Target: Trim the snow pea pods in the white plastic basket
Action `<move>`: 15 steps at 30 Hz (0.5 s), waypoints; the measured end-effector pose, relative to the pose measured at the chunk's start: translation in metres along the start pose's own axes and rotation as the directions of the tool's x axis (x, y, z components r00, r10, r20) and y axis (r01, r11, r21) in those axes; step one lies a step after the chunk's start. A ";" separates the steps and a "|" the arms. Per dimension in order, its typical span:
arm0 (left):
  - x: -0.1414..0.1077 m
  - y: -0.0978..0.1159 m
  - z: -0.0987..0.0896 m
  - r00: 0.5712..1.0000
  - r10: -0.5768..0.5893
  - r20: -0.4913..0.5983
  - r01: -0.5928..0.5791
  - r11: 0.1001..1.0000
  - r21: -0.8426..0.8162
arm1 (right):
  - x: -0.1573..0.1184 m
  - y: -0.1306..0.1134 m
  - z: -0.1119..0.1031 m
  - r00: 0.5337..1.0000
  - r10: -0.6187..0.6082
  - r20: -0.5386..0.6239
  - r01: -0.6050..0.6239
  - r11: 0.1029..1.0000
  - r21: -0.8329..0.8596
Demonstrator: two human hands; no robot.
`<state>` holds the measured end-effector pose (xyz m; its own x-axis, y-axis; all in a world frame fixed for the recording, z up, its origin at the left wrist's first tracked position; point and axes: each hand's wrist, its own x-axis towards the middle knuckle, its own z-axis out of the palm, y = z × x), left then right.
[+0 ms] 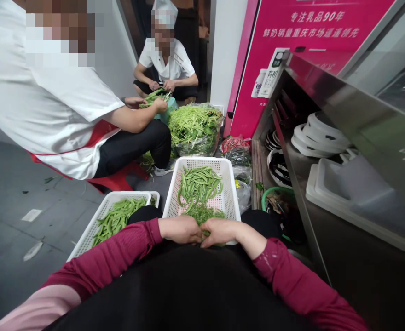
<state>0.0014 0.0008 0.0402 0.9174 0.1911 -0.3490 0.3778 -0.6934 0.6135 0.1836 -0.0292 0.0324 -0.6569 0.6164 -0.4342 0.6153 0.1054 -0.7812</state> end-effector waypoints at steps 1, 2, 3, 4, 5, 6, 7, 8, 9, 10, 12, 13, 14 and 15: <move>-0.002 -0.004 0.000 1.000 0.003 -0.016 -0.006 0.978 -0.207 | 0.004 0.000 0.001 1.000 -0.024 -0.015 0.025 0.998 0.058; -0.002 -0.009 0.001 0.998 -0.024 -0.051 0.001 0.911 -0.412 | 0.008 0.002 0.003 0.997 -0.044 -0.060 0.053 0.987 0.151; -0.002 -0.014 0.005 0.991 -0.088 -0.103 0.011 0.809 -0.588 | 0.012 0.005 0.008 0.989 -0.050 -0.138 0.084 0.964 0.252; 0.000 -0.018 0.010 0.969 -0.181 -0.166 0.006 0.694 -0.720 | 0.018 0.010 0.014 0.969 -0.029 -0.245 0.115 0.932 0.343; 0.004 -0.021 0.016 0.928 -0.292 -0.233 -0.015 0.595 -0.804 | 0.025 0.016 0.021 0.930 0.021 -0.366 0.144 0.898 0.416; 0.008 -0.023 0.023 0.872 -0.395 -0.290 -0.043 0.527 -0.849 | 0.032 0.023 0.027 0.869 0.091 -0.487 0.176 0.863 0.474; 0.013 -0.024 0.030 0.812 -0.482 -0.329 -0.060 0.492 -0.868 | 0.040 0.030 0.031 0.785 0.171 -0.595 0.212 0.828 0.518; 0.018 -0.025 0.036 0.763 -0.546 -0.347 -0.048 0.487 -0.872 | 0.049 0.038 0.031 0.686 0.256 -0.680 0.248 0.797 0.551; 0.023 -0.025 0.042 0.733 -0.584 -0.349 -0.003 0.511 -0.860 | 0.057 0.047 0.029 0.580 0.342 -0.739 0.271 0.775 0.571; 0.026 -0.026 0.047 0.725 -0.599 -0.341 0.074 0.559 -0.826 | 0.064 0.056 0.022 0.489 0.407 -0.772 0.244 0.785 0.569; 0.027 -0.030 0.054 0.730 -0.604 -0.320 0.280 0.692 -0.666 | 0.076 0.072 -0.001 0.373 0.450 -0.811 0.067 0.859 0.507; 0.026 -0.033 0.056 0.730 -0.602 -0.324 0.373 0.747 -0.550 | 0.081 0.080 -0.014 0.358 0.436 -0.826 -0.059 0.893 0.446; 0.024 -0.036 0.058 0.726 -0.598 -0.340 0.442 0.785 -0.434 | 0.085 0.085 -0.027 0.375 0.408 -0.832 -0.167 0.913 0.373; 0.021 -0.039 0.059 0.724 -0.585 -0.365 0.483 0.808 -0.338 | 0.088 0.089 -0.038 0.418 0.372 -0.829 -0.249 0.924 0.290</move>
<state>-0.0015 -0.0096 -0.0330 0.4885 0.7979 -0.3532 0.7905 -0.2334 0.5663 0.1969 0.0642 -0.0587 0.3154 0.9436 -0.1007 0.6059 -0.2819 -0.7440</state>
